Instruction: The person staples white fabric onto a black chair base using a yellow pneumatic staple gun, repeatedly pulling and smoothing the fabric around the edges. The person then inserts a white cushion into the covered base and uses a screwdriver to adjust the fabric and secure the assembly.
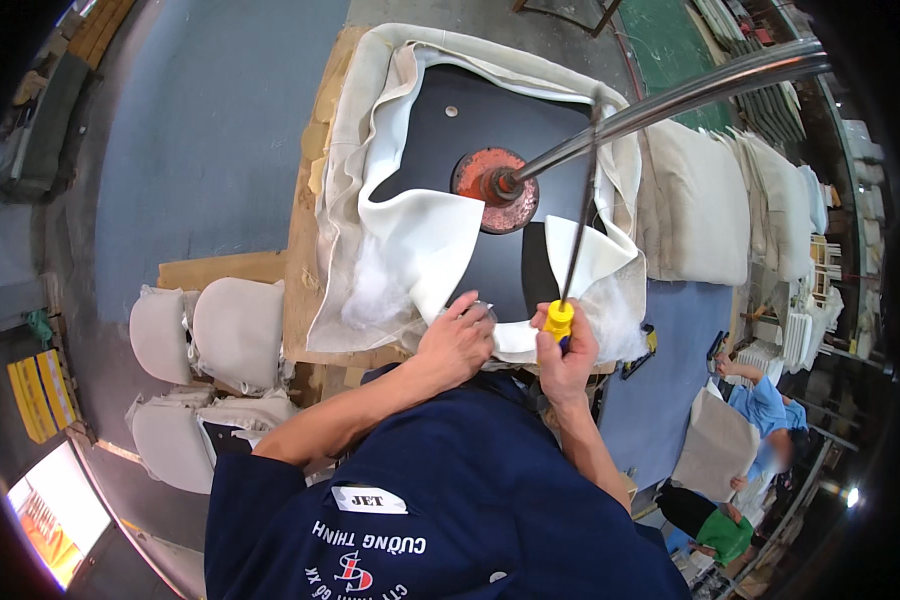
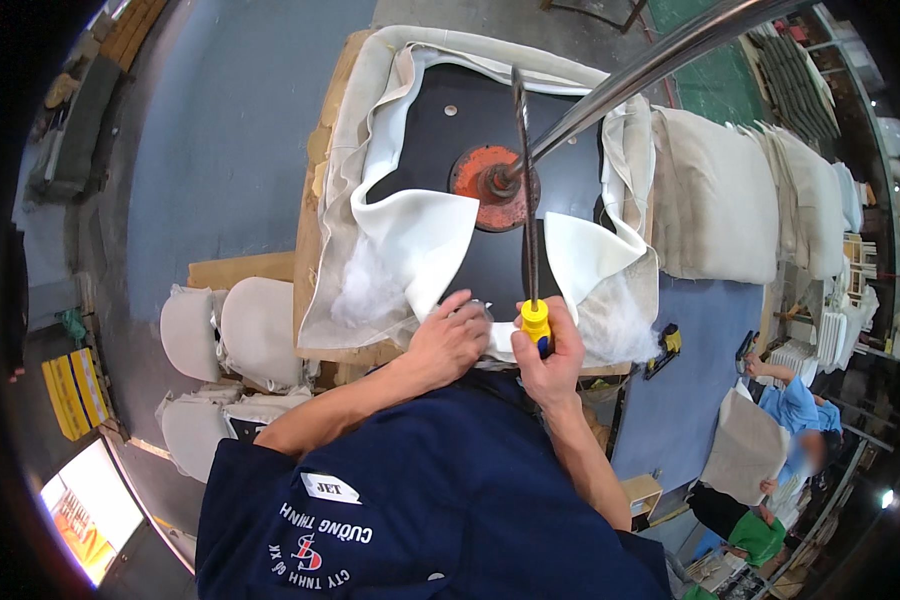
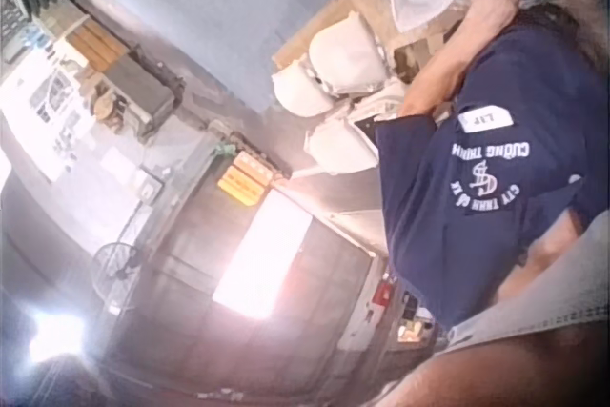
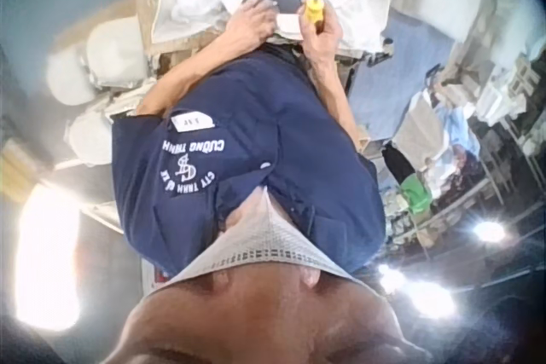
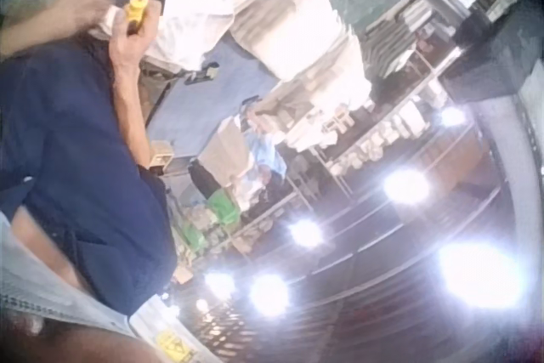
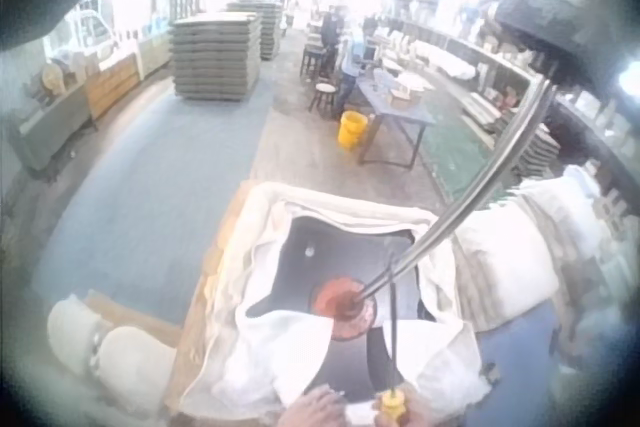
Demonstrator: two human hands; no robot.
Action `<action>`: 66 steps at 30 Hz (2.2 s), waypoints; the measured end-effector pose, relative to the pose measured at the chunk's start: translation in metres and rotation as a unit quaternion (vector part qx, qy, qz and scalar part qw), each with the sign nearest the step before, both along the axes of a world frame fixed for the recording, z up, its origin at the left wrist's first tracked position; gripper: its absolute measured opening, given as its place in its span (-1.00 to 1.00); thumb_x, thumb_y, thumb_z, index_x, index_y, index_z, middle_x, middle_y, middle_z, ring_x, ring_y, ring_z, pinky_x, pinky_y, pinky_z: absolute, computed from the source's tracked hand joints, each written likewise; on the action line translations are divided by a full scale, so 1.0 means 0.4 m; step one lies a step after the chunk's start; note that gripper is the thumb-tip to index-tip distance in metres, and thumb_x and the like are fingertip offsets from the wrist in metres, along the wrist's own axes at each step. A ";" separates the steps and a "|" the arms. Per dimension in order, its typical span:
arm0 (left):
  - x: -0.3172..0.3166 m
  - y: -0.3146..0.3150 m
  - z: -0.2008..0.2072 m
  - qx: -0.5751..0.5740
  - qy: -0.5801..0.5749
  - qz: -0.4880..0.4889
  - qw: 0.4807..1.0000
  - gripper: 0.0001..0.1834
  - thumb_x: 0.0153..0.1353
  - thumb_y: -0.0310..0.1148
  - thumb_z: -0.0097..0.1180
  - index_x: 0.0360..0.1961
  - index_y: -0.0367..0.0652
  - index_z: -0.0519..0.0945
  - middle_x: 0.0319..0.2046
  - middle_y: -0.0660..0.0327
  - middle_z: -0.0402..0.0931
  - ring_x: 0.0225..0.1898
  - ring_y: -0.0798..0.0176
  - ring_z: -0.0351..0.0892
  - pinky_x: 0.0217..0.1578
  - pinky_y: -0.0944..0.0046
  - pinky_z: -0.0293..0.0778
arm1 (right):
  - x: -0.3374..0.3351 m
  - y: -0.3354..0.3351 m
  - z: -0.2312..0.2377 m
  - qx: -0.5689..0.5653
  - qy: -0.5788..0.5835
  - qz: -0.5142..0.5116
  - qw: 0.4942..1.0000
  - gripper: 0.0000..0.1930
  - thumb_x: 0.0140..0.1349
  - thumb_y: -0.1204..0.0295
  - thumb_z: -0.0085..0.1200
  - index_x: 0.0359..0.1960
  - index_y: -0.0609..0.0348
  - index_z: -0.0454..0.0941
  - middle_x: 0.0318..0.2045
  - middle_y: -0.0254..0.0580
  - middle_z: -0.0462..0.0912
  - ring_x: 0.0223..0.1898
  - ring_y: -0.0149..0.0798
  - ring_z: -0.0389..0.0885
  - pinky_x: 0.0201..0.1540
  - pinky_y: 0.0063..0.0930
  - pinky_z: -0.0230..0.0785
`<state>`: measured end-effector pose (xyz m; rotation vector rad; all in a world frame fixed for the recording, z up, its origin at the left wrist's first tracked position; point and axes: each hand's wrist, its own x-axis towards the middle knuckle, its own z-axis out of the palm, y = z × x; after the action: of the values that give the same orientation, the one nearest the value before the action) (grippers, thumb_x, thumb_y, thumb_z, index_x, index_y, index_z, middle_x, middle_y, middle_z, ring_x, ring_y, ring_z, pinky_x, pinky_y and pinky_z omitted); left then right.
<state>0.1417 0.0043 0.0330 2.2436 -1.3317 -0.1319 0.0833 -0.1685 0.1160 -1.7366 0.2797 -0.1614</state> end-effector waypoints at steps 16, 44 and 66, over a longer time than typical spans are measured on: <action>-0.083 0.100 -0.062 -0.257 0.141 0.121 0.948 -0.69 0.02 -0.50 0.31 -0.14 -0.18 0.70 -0.32 0.12 0.64 -0.25 0.04 0.67 -0.14 0.08 0.59 | -0.008 -0.018 -0.163 -0.119 -0.033 0.045 0.991 -0.79 0.33 0.52 0.19 -0.04 0.28 0.55 -0.10 -0.05 0.59 -0.09 -0.18 0.62 -0.02 -0.39 0.47; -0.045 -0.474 0.128 0.057 -0.185 0.291 0.937 -0.49 0.22 -0.12 0.27 0.10 -0.22 0.58 0.09 0.00 0.53 0.16 -0.14 0.43 0.15 -0.12 0.34 | -0.630 -0.522 -0.208 0.014 0.118 -0.106 0.987 -0.69 0.49 0.35 0.06 0.11 0.32 0.52 -0.22 -0.17 0.65 -0.24 -0.36 0.61 -0.18 -0.44 0.49; -0.136 -0.225 -0.019 0.149 0.136 0.224 0.954 -0.54 0.23 0.04 0.26 -0.26 -0.22 0.70 -0.28 0.05 0.60 -0.07 -0.08 0.60 -0.09 -0.05 0.55 | -0.461 -0.380 -0.131 -0.165 0.137 0.035 0.976 -0.65 0.32 0.36 0.19 0.09 0.24 0.55 -0.27 0.11 0.62 -0.24 0.11 0.63 -0.13 -0.19 0.45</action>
<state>0.0873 -0.0859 0.0253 2.6020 -0.6710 -0.4846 -0.1013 -0.3204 0.0634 -2.0985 0.4106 0.0914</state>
